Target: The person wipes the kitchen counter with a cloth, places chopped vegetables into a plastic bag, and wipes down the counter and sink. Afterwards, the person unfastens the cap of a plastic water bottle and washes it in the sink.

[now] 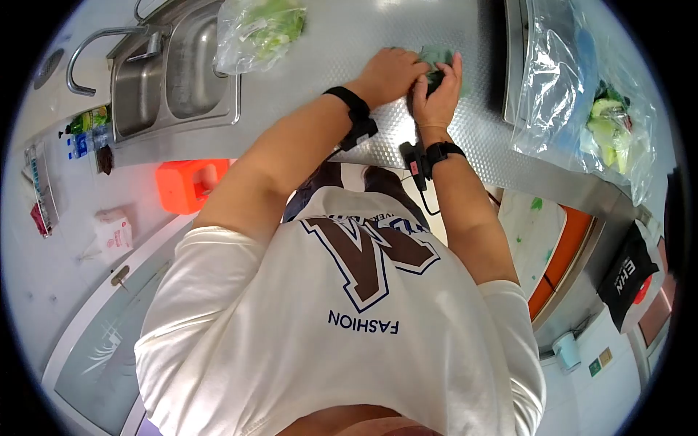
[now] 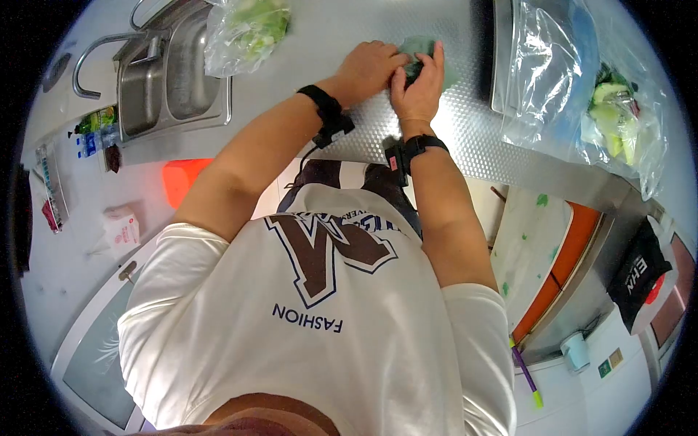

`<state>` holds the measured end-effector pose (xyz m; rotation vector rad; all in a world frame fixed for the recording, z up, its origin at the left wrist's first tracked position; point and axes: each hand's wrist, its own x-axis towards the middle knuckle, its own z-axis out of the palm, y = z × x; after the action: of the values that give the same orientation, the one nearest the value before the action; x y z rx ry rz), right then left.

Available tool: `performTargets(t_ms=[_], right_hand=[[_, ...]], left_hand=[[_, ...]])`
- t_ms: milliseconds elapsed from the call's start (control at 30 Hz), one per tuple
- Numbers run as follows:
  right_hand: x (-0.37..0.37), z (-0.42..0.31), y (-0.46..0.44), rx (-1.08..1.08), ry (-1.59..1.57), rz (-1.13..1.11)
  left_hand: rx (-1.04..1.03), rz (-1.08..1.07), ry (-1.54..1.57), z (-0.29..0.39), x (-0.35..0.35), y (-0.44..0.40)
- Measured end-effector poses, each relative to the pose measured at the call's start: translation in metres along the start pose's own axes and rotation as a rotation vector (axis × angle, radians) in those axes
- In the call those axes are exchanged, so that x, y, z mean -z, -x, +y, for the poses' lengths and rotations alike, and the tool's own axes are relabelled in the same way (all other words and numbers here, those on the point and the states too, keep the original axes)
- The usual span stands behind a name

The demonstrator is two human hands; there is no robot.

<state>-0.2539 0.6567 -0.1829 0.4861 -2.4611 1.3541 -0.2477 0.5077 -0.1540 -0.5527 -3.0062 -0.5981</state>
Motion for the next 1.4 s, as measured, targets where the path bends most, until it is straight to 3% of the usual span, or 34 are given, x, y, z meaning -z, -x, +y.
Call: performTargets(t_ms=[100,167,300,367,500,533,600,733,867,1033,1167,1267,1333,1400], right_hand=[[-0.003,0.006,0.000,0.022,0.042,-0.038],[-0.003,0.005,0.000,0.013,-0.011,-0.046],[-0.002,0.001,0.001,-0.058,-0.093,-0.074],[-0.003,0.005,-0.001,0.113,0.136,0.084],[-0.002,-0.002,0.001,0.183,0.238,0.053],[-0.004,-0.002,0.005,0.185,0.256,0.054],[-0.008,0.001,0.013,0.241,0.189,-0.118],[-0.006,-0.034,0.036,0.141,0.167,-0.250],[-0.015,-0.070,0.053,-0.128,0.241,-0.361],[-0.032,-0.081,0.060,-0.055,0.538,-0.294],[-0.038,-0.093,0.060,-0.056,0.725,-0.361],[-0.041,-0.103,0.057,-0.094,0.816,-0.387],[-0.042,-0.107,0.055,-0.084,0.816,-0.388],[-0.041,-0.103,0.054,-0.073,0.811,-0.383]], left_hand=[[0.099,-0.024,-0.133,-0.026,0.022,0.009],[0.040,0.160,-0.184,-0.059,0.035,0.029],[0.015,0.145,-0.220,-0.082,0.056,0.063],[0.365,0.002,-0.271,-0.084,0.059,0.078],[0.495,-0.026,-0.208,-0.098,0.079,0.112],[0.486,-0.022,-0.194,-0.098,0.083,0.122],[0.204,0.249,-0.136,-0.100,0.086,0.144],[0.185,0.140,-0.001,-0.106,0.097,0.191],[0.170,0.178,0.090,-0.125,0.102,0.233],[0.345,0.018,0.382,-0.140,0.107,0.252],[0.309,-0.098,0.460,-0.131,0.107,0.238],[0.136,-0.117,0.601,-0.114,0.108,0.223],[-0.044,-0.201,0.483,-0.105,0.108,0.212],[-0.055,-0.222,0.435,-0.105,0.103,0.202]])
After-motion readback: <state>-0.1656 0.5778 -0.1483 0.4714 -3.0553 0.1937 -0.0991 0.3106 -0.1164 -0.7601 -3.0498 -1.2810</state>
